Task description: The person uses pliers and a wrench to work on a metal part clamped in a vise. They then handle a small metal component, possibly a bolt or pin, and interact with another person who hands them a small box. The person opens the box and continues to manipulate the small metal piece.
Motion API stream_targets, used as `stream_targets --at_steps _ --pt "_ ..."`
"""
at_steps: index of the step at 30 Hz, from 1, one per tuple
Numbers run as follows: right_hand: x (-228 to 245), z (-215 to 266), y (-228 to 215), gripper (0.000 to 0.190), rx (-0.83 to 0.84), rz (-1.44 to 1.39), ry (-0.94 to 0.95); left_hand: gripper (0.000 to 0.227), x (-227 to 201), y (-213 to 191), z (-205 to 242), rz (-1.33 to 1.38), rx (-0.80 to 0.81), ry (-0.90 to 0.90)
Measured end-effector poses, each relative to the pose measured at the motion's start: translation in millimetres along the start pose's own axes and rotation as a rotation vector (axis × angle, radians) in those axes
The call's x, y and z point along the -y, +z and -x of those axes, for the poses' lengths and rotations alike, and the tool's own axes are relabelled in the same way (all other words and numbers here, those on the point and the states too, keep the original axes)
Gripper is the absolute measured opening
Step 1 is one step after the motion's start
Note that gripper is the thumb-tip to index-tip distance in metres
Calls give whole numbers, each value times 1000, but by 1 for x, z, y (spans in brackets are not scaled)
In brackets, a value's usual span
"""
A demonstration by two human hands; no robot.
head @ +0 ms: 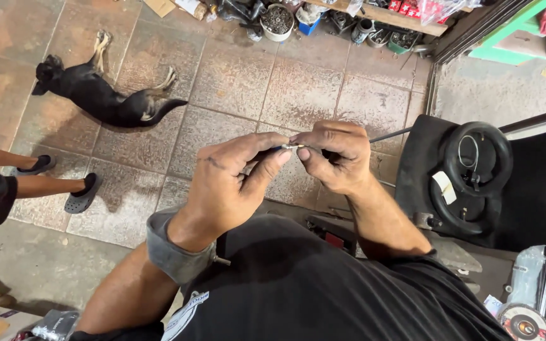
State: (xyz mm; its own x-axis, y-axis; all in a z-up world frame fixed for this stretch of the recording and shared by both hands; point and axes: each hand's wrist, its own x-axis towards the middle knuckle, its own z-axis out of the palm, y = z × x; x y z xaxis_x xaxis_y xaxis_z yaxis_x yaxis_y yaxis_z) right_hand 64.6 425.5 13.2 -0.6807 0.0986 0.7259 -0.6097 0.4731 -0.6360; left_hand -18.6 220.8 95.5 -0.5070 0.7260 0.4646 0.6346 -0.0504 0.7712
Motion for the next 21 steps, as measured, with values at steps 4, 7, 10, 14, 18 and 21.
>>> stream_targets --at_steps 4,7,10,14,18,21 --pt "0 1 -2 20 10 52 -24 20 -1 1 0 11 5 -16" --pt "-2 2 -1 19 14 46 -24 19 0 2 1 11 -1 -17" --pt "-1 1 0 19 17 40 -27 18 0 2 2 -2 -9 -6" --pt "0 1 0 19 26 38 -33 19 -4 1 2 1 -9 -12" --pt "3 0 2 21 24 51 -24 19 -4 2 5 8 -13 -17" --pt "3 0 2 23 33 49 -38 18 -3 3 8 -2 -25 -13"
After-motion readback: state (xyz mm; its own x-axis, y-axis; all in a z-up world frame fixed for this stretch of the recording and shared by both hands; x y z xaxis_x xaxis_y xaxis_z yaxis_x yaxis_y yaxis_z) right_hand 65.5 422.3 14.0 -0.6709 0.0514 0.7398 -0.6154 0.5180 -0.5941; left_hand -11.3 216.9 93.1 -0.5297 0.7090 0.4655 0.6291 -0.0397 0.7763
